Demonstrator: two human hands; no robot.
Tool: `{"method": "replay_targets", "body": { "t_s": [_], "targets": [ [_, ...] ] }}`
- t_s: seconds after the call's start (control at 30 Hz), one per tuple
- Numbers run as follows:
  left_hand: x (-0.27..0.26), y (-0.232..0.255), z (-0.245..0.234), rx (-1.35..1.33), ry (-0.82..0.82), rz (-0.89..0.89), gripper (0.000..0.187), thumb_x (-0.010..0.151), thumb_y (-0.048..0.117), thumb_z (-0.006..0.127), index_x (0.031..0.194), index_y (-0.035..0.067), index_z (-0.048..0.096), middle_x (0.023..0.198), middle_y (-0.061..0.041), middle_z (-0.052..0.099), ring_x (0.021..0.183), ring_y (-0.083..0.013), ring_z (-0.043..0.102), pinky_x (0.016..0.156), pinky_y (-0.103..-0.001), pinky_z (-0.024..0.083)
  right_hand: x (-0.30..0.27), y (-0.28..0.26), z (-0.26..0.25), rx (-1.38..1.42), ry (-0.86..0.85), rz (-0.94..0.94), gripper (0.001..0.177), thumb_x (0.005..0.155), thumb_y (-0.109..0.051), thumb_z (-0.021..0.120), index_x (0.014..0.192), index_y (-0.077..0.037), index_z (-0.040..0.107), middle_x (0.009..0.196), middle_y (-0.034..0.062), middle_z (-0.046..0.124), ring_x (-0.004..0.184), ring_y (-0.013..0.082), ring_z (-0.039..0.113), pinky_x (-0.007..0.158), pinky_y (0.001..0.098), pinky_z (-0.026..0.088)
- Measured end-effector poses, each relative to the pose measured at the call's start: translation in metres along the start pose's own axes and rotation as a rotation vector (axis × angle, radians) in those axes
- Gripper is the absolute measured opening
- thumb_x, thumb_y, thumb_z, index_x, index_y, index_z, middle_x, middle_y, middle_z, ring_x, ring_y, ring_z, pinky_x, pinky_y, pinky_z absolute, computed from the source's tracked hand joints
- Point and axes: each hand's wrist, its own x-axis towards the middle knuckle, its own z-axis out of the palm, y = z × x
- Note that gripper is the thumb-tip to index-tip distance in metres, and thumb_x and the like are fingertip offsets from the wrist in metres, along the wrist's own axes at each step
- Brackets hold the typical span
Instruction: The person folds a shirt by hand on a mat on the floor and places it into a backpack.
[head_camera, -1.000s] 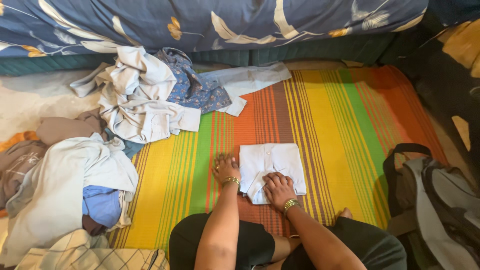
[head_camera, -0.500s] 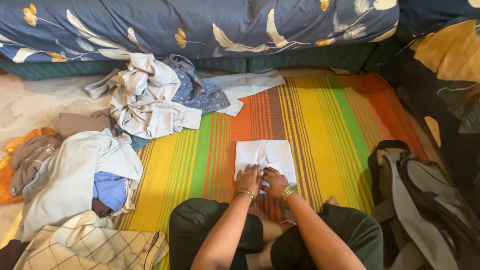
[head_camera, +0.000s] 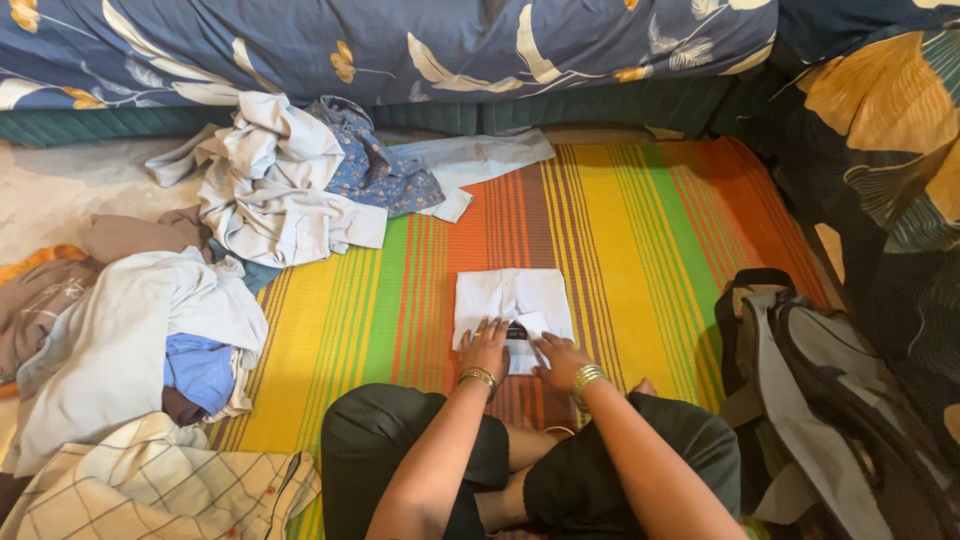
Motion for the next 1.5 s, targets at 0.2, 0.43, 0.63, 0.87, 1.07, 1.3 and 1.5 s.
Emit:
{"method": "replay_targets", "body": {
  "t_s": [0.2, 0.43, 0.63, 0.87, 1.07, 1.3, 1.5],
  "targets": [
    [0.004, 0.001, -0.002, -0.01, 0.055, 0.081, 0.06, 0.089, 0.016, 0.059, 0.148, 0.018, 0.046, 0.158, -0.004, 0.043, 0.15, -0.0258, 0.033, 0.116, -0.058, 0.025, 0.035, -0.002, 0.021, 0.034, 0.107, 0.186, 0.081, 0.087, -0.046, 0.071, 0.155, -0.023, 0.034, 0.167, 0.0078, 0.019, 0.151, 0.0306, 0.026, 0.116, 0.0573, 0.032],
    [0.024, -0.014, 0.012, 0.006, 0.235, 0.009, 0.058, 0.089, 0.025, 0.067, 0.144, 0.02, 0.051, 0.159, -0.006, 0.042, 0.149, -0.0279, 0.032, 0.113, -0.06, 0.027, 0.054, 0.017, 0.04, 0.239, 0.277, 0.29, 0.076, 0.083, -0.039, 0.074, 0.15, -0.019, 0.043, 0.159, 0.0069, 0.041, 0.144, 0.0315, 0.038, 0.115, 0.0527, 0.035],
    [0.035, -0.015, 0.003, -0.111, 0.282, -0.056, 0.04, 0.084, 0.029, 0.075, 0.123, 0.02, 0.068, 0.158, -0.009, 0.043, 0.149, -0.0302, 0.033, 0.113, -0.061, 0.027, 0.053, 0.016, 0.031, 0.281, 0.356, 0.271, 0.073, 0.077, -0.033, 0.082, 0.142, -0.013, 0.056, 0.138, 0.0127, 0.058, 0.129, 0.0339, 0.052, 0.109, 0.0457, 0.042],
    [0.042, -0.011, -0.008, -0.171, 0.222, -0.096, 0.028, 0.076, 0.019, 0.079, 0.103, 0.021, 0.071, 0.158, -0.009, 0.042, 0.15, -0.0305, 0.031, 0.115, -0.061, 0.023, 0.054, 0.005, 0.015, 0.361, 0.398, 0.272, 0.076, 0.068, -0.029, 0.091, 0.133, -0.004, 0.06, 0.11, 0.0137, 0.07, 0.107, 0.0319, 0.064, 0.095, 0.0424, 0.051],
    [0.041, -0.007, -0.01, -0.178, 0.242, -0.031, 0.033, 0.074, 0.013, 0.079, 0.105, 0.022, 0.072, 0.158, -0.008, 0.043, 0.149, -0.0292, 0.035, 0.115, -0.058, 0.024, 0.051, -0.003, 0.008, 0.378, 0.442, 0.266, 0.061, 0.066, -0.024, 0.09, 0.121, -0.005, 0.069, 0.098, 0.0148, 0.067, 0.093, 0.0322, 0.064, 0.086, 0.0429, 0.053],
    [0.04, 0.0, -0.013, -0.165, 0.268, 0.052, 0.028, 0.077, 0.018, 0.08, 0.103, 0.023, 0.075, 0.154, -0.007, 0.048, 0.145, -0.0288, 0.039, 0.113, -0.058, 0.025, 0.057, 0.009, 0.025, 0.404, 0.518, 0.117, 0.023, 0.077, -0.015, 0.078, 0.099, -0.006, 0.077, 0.091, 0.0144, 0.067, 0.09, 0.0329, 0.064, 0.083, 0.0442, 0.052],
    [0.043, -0.004, -0.009, -0.147, 0.302, 0.076, 0.017, 0.084, 0.013, 0.071, 0.098, 0.021, 0.076, 0.147, -0.006, 0.056, 0.143, -0.0286, 0.044, 0.111, -0.055, 0.029, 0.056, 0.003, 0.02, 0.417, 0.55, 0.146, 0.021, 0.081, -0.021, 0.077, 0.096, -0.006, 0.077, 0.09, 0.0163, 0.066, 0.091, 0.0363, 0.063, 0.082, 0.0453, 0.051]
  ]
}}
